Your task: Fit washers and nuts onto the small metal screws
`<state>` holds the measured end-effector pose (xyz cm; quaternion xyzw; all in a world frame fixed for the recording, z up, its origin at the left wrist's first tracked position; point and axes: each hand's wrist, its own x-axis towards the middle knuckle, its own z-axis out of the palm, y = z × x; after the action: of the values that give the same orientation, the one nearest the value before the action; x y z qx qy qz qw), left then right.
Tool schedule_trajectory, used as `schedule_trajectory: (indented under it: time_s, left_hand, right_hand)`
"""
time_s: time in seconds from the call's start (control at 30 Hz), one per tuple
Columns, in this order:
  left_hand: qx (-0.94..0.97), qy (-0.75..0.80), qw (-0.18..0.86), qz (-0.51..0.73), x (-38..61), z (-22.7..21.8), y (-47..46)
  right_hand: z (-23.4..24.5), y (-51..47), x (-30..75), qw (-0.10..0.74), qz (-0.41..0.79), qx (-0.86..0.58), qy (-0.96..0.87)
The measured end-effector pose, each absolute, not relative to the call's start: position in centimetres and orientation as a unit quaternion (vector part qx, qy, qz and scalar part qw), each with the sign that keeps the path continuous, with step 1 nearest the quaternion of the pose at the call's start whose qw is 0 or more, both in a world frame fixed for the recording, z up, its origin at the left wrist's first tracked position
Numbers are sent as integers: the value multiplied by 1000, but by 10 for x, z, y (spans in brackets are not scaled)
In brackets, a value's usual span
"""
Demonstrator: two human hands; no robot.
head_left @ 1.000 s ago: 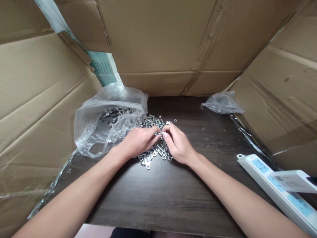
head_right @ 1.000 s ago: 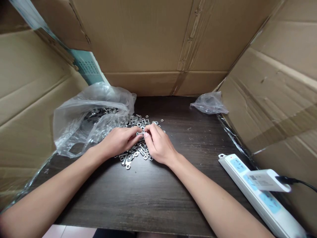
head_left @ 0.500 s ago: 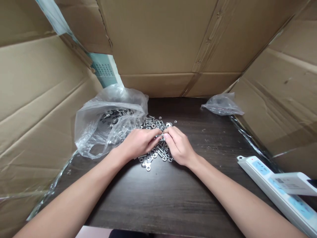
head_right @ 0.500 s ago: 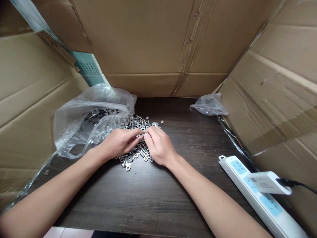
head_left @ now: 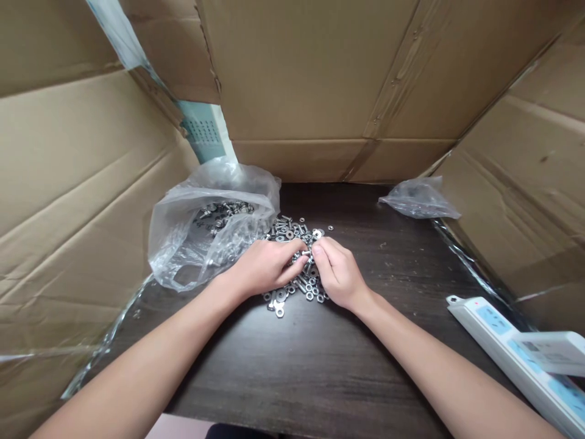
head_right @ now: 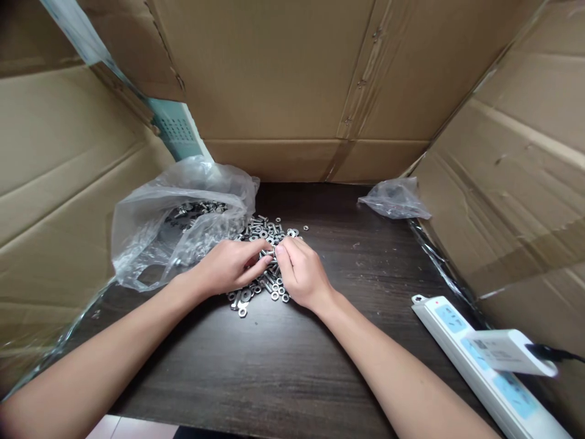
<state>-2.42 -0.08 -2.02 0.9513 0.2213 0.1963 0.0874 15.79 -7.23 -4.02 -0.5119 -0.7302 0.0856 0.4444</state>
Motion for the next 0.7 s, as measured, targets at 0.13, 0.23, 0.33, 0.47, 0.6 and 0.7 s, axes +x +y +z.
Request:
schedule_trajectory:
  time_s: [0.13, 0.23, 0.33, 0.47, 0.6, 0.7]
  left_hand:
    - [952, 201, 100, 211, -24, -20, -2]
    - [950, 193, 120, 215, -24, -19, -2]
    - [949, 191, 131, 215, -24, -18, -3]
    - [947, 190, 136, 218, -25, -16, -2]
    - [947, 190, 141, 217, -25, -16, -2]
    - [947, 187, 139, 221, -25, -16, -2]
  right_hand:
    - [-43, -71, 157, 433, 94, -510, -737]
    - [-44, -71, 157, 427, 94, -509, -741]
    - [-41, -73, 157, 437, 99, -510, -734]
    - [-35, -78, 158, 440, 117, -510, -729]
    - [-34, -78, 157, 416, 99, -504, -750]
    - [-36, -77, 157, 411, 91, -505, -753]
